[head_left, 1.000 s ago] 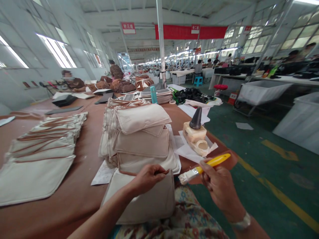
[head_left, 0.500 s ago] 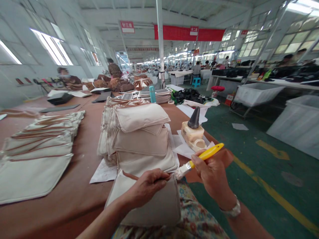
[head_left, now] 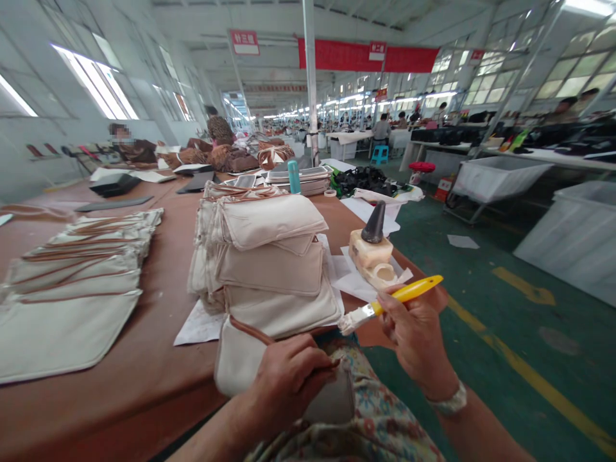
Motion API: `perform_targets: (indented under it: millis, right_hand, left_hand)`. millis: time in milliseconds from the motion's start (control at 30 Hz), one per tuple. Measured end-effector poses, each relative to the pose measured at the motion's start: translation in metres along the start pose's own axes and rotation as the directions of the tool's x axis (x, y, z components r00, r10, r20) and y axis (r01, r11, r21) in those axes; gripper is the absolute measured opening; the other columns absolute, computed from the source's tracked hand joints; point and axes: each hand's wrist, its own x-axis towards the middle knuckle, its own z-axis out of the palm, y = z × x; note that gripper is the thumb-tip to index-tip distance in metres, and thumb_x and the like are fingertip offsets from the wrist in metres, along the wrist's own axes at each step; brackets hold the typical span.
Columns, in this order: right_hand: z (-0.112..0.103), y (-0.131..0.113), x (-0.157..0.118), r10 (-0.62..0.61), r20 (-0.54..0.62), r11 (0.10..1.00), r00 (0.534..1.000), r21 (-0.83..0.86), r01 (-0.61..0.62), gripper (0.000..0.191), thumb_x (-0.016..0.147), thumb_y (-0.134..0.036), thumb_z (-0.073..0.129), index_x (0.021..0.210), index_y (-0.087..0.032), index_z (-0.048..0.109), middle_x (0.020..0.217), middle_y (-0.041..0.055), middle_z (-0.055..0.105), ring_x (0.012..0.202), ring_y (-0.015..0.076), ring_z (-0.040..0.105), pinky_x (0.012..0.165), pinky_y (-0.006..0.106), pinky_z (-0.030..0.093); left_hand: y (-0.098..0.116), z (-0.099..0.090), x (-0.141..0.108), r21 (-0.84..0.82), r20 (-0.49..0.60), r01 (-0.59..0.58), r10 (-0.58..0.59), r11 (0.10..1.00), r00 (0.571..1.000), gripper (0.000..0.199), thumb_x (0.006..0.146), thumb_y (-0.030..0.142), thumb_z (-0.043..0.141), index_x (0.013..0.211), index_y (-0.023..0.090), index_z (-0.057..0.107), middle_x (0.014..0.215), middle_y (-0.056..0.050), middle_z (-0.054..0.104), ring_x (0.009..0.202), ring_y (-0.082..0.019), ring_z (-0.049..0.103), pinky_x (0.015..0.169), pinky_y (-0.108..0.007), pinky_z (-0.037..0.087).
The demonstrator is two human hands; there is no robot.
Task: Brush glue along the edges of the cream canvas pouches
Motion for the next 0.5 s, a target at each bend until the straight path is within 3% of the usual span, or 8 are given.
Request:
perform_targets:
  millis: [133,233,300,433,500]
  right_hand:
    - [0.010,-0.007,-0.020,0.046,0.164,0.999,0.985,0.006,-0.047,0.032,0.093,-0.046,0.070,0.091,-0.016,0.059,0.055,-0.0062,0.039,0.046,0.0098,0.031,0.042,0.021,0.023]
    - [0.002,-0.017,-0.028,0.073,0.280,0.997,0.957,-0.043,-0.064,0.029,0.094,-0.042,0.069,0.086,-0.017,0.059,0.055,-0.0055,0.040,0.047,0.0099,0.032,0.043,0.021,0.024]
    - [-0.007,-0.025,-0.027,0.074,0.280,0.996,0.957,-0.060,-0.059,0.027,0.093,-0.041,0.071,0.086,-0.017,0.060,0.057,-0.0051,0.041,0.048,0.0102,0.032,0.043,0.021,0.025]
    - [-0.008,-0.033,-0.023,-0.044,0.146,0.989,0.988,-0.135,0.064,0.025,0.094,-0.042,0.069,0.090,-0.017,0.063,0.061,-0.0040,0.043,0.051,0.0118,0.037,0.046,0.022,0.031]
    - [0.001,-0.032,-0.024,-0.064,0.199,0.979,0.978,-0.180,0.101,0.027,0.096,-0.044,0.066,0.089,-0.017,0.063,0.062,-0.0034,0.044,0.052,0.0120,0.038,0.047,0.022,0.031]
  left_hand:
    - [0.005,-0.001,-0.002,0.108,-0.028,-0.061,0.064,0.992,0.998,0.009,0.090,0.021,0.067,0.085,0.017,0.063,0.071,-0.003,0.063,0.061,-0.012,0.056,0.058,-0.021,0.040]
    - [0.007,-0.003,-0.002,0.134,-0.006,-0.054,0.055,0.990,0.998,0.013,0.092,0.025,0.065,0.083,0.017,0.062,0.069,-0.002,0.062,0.061,-0.013,0.057,0.058,-0.022,0.041]
    - [0.008,-0.003,-0.002,0.152,0.013,-0.057,0.055,0.987,0.998,0.015,0.094,0.026,0.063,0.081,0.017,0.061,0.068,-0.002,0.062,0.062,-0.013,0.058,0.058,-0.022,0.041]
    - [0.006,0.000,-0.002,0.167,0.015,-0.062,0.060,0.984,0.998,0.017,0.093,0.026,0.062,0.079,0.017,0.058,0.068,-0.002,0.061,0.060,-0.013,0.055,0.055,-0.023,0.036]
    - [0.005,0.001,-0.002,0.157,0.019,-0.047,0.044,0.986,0.999,0.018,0.093,0.026,0.062,0.078,0.018,0.057,0.067,-0.001,0.060,0.059,-0.012,0.054,0.055,-0.023,0.035]
